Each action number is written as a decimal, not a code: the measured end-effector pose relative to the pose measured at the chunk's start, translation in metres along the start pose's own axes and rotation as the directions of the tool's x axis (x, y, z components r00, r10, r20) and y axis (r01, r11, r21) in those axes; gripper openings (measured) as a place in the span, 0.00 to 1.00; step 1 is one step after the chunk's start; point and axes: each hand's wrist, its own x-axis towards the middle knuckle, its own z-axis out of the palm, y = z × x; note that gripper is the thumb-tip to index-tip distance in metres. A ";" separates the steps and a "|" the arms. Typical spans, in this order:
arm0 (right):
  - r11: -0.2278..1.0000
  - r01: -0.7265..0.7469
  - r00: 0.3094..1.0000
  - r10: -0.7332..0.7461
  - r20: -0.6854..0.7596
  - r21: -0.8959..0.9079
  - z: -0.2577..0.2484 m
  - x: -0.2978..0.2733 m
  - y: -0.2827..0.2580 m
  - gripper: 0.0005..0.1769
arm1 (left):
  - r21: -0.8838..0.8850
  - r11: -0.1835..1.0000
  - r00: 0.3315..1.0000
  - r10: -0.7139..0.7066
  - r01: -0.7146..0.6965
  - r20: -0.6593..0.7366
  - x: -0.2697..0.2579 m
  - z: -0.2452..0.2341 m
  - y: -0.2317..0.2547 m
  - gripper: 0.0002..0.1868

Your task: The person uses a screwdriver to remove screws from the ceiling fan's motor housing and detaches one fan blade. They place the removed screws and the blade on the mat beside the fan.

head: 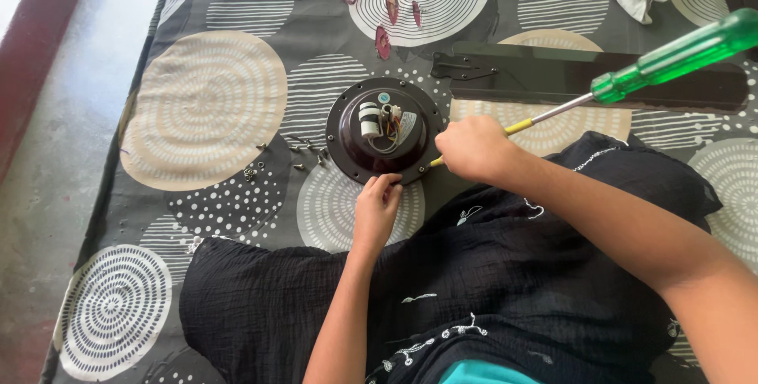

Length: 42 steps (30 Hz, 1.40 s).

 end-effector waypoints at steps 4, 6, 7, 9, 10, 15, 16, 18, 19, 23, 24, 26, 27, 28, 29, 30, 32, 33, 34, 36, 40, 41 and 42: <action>1.000 0.012 1.000 -0.012 0.011 -0.017 0.006 0.007 -0.002 0.09 | -0.005 0.999 0.999 -0.043 0.043 0.006 0.002 0.002 -0.001 0.10; 1.000 0.014 1.000 -0.014 0.011 0.009 0.010 0.009 -0.003 0.09 | -0.004 0.999 0.999 -0.042 0.042 0.004 0.002 0.002 -0.002 0.10; 1.000 0.016 1.000 -0.016 0.010 0.022 0.011 0.011 -0.004 0.09 | -0.003 0.999 0.999 -0.034 0.034 0.001 0.002 0.002 -0.003 0.10; 1.000 0.010 1.000 -0.010 0.013 -0.005 0.013 0.012 -0.005 0.08 | -0.005 1.000 1.000 -0.022 0.022 -0.005 0.002 0.002 -0.003 0.10; 1.000 0.008 1.000 -0.007 0.015 -0.018 0.013 0.012 -0.005 0.07 | -0.007 1.000 1.000 -0.019 0.019 -0.006 0.002 0.002 -0.004 0.09; 1.000 -0.028 0.999 0.027 0.042 0.006 0.009 0.008 -0.006 0.09 | -0.021 1.000 1.000 -0.010 0.010 -0.016 0.002 0.004 -0.006 0.09; 0.999 -0.036 0.998 0.035 0.048 0.021 0.008 0.007 -0.005 0.10 | -0.021 1.000 1.000 -0.015 0.015 -0.015 0.002 0.004 -0.005 0.09; 0.997 -0.049 0.998 0.046 0.041 0.061 0.005 0.005 -0.006 0.12 | -0.021 0.999 0.999 -0.029 0.029 -0.014 0.003 0.003 -0.004 0.09; 0.995 -0.056 0.998 0.053 0.037 0.081 0.004 0.005 -0.006 0.14 | -0.020 0.999 0.999 -0.039 0.039 -0.013 0.003 0.003 -0.004 0.09; 1.000 -0.015 0.999 0.015 0.049 -0.011 0.004 0.009 -0.011 0.08 | -0.004 0.999 0.999 -0.041 0.041 -0.014 0.004 0.002 -0.001 0.08; 1.000 -0.015 0.998 0.016 0.060 -0.014 0.004 0.010 -0.012 0.08 | -0.008 0.999 0.999 -0.046 0.046 -0.012 0.004 0.002 -0.001 0.08; 1.000 -0.014 0.998 0.015 0.067 -0.014 0.006 0.011 -0.014 0.08 | -0.015 0.998 0.998 -0.059 0.059 -0.010 0.003 0.002 -0.001 0.09; 1.000 -0.014 0.998 0.015 0.063 -0.012 0.007 0.012 -0.014 0.08 | -0.015 0.998 0.998 -0.055 0.055 -0.011 0.003 0.002 -0.001 0.08; 1.000 -0.014 0.998 0.015 0.059 -0.009 0.007 0.012 -0.015 0.08 | -0.014 0.999 0.999 -0.050 0.050 -0.013 0.004 0.002 -0.001 0.08; 1.000 -0.016 0.998 0.017 0.062 -0.008 0.008 0.012 -0.015 0.08 | -0.012 0.999 0.999 -0.046 0.046 -0.015 0.004 0.002 -0.001 0.08; 1.000 -0.018 0.998 0.019 0.065 -0.008 0.008 0.012 -0.015 0.08 | -0.010 0.998 0.998 -0.055 0.054 -0.014 0.004 0.002 -0.001 0.08; 1.000 -0.024 0.997 0.025 0.073 -0.008 0.007 0.012 -0.015 0.08 | -0.003 0.998 0.998 -0.069 0.069 -0.012 0.004 0.002 -0.002 0.08; 1.000 -0.027 0.996 0.028 0.080 -0.009 0.007 0.011 -0.015 0.09 | -0.003 0.998 0.998 -0.060 0.060 -0.015 0.004 0.003 -0.002 0.08; 0.999 -0.030 0.996 0.031 0.088 -0.011 0.006 0.011 -0.014 0.09 | -0.003 0.999 0.998 -0.052 0.052 -0.019 0.004 0.003 -0.002 0.08; 0.999 -0.035 0.996 0.036 0.088 -0.010 0.006 0.011 -0.014 0.09 | -0.001 0.999 0.998 -0.053 0.053 -0.020 0.004 0.004 -0.003 0.08; 0.998 -0.053 0.993 0.055 0.100 -0.018 0.006 0.012 -0.018 0.09 | 0.007 0.998 0.998 -0.068 0.068 -0.017 0.005 0.005 -0.007 0.08; 0.998 -0.052 0.994 0.054 0.098 -0.030 0.006 0.013 -0.020 0.09 | 0.008 0.998 0.998 -0.065 0.065 -0.018 0.005 0.005 -0.008 0.08; 0.998 -0.051 0.994 0.054 0.096 -0.042 0.006 0.014 -0.022 0.09 | 0.009 0.998 0.998 -0.062 0.063 -0.019 0.005 0.005 -0.008 0.08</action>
